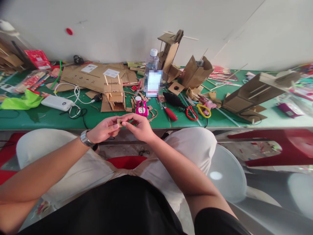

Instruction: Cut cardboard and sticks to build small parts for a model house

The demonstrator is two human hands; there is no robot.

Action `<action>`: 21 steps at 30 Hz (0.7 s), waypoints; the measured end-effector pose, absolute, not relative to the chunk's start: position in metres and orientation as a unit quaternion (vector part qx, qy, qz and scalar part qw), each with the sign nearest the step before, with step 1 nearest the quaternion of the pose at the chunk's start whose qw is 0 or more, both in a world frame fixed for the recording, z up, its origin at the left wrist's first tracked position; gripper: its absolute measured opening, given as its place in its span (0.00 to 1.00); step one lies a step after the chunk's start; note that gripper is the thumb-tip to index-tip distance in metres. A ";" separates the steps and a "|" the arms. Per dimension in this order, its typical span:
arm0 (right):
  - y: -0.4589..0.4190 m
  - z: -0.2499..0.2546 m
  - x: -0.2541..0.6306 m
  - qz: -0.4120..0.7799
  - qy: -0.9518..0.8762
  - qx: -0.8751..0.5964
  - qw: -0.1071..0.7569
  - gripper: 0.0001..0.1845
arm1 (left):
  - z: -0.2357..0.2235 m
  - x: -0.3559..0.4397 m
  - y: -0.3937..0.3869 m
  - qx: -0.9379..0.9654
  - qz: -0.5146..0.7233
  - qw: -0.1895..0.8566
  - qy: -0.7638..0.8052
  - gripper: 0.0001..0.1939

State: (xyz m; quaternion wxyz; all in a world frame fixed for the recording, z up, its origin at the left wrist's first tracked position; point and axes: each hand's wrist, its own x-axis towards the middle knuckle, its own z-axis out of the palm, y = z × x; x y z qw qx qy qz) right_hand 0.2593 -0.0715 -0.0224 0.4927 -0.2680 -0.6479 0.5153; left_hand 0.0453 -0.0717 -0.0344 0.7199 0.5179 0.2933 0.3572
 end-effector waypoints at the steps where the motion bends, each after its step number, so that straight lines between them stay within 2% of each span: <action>1: -0.071 -0.023 0.259 0.518 -0.644 -0.269 0.495 0.13 | -0.035 0.045 -0.072 0.522 0.354 0.717 0.296 0.26; 8: -0.071 -0.019 0.258 0.522 -0.635 -0.291 0.489 0.16 | -0.034 0.044 -0.071 0.529 0.350 0.708 0.309 0.31; 14: -0.068 -0.020 0.260 0.501 -0.643 -0.288 0.502 0.17 | -0.035 0.043 -0.070 0.534 0.339 0.707 0.316 0.28; 21: -0.068 -0.021 0.260 0.503 -0.645 -0.288 0.499 0.19 | -0.035 0.042 -0.070 0.539 0.330 0.701 0.330 0.29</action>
